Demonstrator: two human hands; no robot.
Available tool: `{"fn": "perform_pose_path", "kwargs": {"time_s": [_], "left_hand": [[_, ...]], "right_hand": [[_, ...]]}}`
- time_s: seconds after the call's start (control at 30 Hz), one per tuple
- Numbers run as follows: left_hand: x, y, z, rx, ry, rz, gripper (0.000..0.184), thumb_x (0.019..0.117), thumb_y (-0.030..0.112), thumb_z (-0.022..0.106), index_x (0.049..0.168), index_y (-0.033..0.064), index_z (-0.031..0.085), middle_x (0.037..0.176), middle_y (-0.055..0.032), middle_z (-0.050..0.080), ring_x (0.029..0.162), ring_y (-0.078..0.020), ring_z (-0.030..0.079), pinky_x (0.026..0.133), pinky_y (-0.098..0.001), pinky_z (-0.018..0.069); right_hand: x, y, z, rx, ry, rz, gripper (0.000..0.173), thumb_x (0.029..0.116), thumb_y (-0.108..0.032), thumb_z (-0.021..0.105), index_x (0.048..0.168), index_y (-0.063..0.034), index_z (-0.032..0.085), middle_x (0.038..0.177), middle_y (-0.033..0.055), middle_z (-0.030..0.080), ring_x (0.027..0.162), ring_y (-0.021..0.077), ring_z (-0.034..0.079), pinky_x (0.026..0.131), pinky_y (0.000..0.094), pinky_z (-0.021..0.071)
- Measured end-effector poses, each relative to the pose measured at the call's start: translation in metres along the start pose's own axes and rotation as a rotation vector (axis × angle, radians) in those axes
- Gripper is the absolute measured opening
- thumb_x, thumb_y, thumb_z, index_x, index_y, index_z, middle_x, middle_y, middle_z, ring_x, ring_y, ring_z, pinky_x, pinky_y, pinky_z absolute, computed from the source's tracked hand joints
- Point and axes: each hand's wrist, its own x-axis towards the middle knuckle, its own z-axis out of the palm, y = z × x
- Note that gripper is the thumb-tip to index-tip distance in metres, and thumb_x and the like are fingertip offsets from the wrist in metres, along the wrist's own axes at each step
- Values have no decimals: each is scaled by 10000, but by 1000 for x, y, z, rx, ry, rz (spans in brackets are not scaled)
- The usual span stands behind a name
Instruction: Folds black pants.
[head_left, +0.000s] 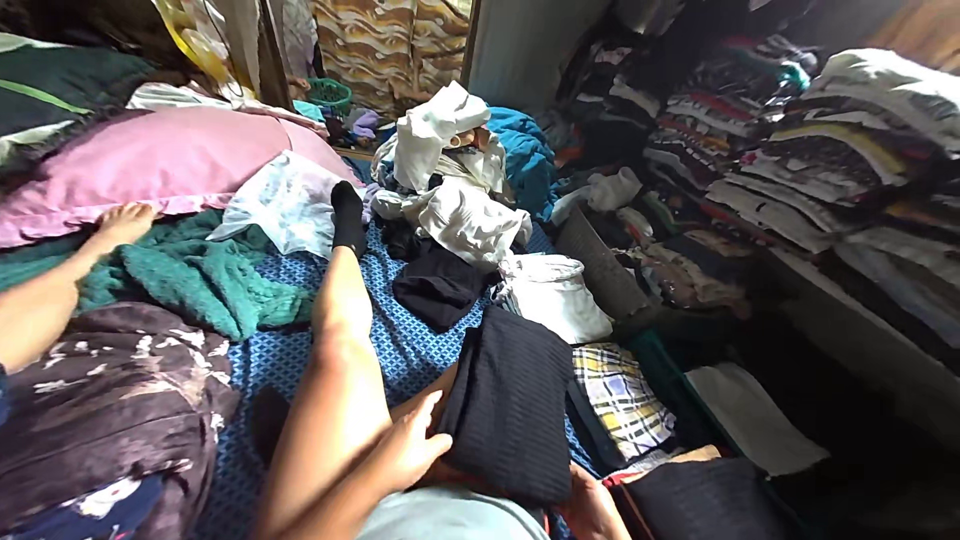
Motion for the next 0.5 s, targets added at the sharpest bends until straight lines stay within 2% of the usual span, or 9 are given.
{"fn": "perform_pose_path", "kwargs": {"time_s": [0.03,0.1,0.13,0.23,0.3,0.37,0.43,0.5], "left_hand": [[3,-2,0,51,-27,-37,716,967,165,649,1579,13,311,1410,-262,568,1314,-356,563,1131,-508,422],[9,-4,-1,134,-80,-109,613,1002,146,589,1540,-24,350,1467,-281,506,1375,-370,504,1155,-518,382],[12,-5,0,113,-89,-138,574,1028,154,547,1537,-28,353,1510,-279,466,1418,-366,463,1178,-514,357],[12,-1,3,-214,-41,-206,533,1080,242,451,1542,-9,362,1604,-252,349,1493,-354,346,1210,-530,292],[15,4,6,-401,-2,-228,523,1092,348,443,1508,31,436,1583,-206,399,1475,-335,368,1193,-546,305],[21,6,10,-509,8,-227,535,1084,415,451,1477,53,486,1506,-174,503,1405,-296,464,1154,-519,373],[26,8,11,-574,-14,-220,517,1076,423,475,1425,44,527,1394,-162,589,1306,-261,550,1096,-486,438],[32,9,13,-602,-40,-244,478,1048,395,559,1341,18,575,1220,-142,682,1144,-226,653,999,-443,526]], "right_hand": [[-1,-1,3,-13,-2,-22,346,1091,-269,300,1055,-80,588,866,68,706,794,185,698,715,396,591],[0,-3,4,-34,-79,-54,538,1109,-439,189,1198,-89,588,999,67,717,921,183,698,803,412,583],[4,-4,5,-45,-109,-71,650,1097,-510,126,1209,-84,603,1013,72,730,936,187,703,814,420,584],[13,-10,9,-75,-152,-77,833,1042,-628,30,1224,-69,619,1016,91,741,942,207,710,821,441,587],[20,-16,11,-61,-168,-40,865,1025,-671,35,1231,-73,625,1024,104,740,946,223,710,820,456,586],[25,-22,13,-39,-213,-14,845,1026,-677,67,1200,-88,647,998,95,751,924,216,722,807,445,596],[25,-28,17,3,-243,-8,753,1048,-645,147,1124,-106,669,941,80,757,875,201,733,777,426,609],[18,-32,24,18,-217,-35,583,1082,-545,252,1096,-129,659,897,59,756,824,172,739,729,390,624]]}}
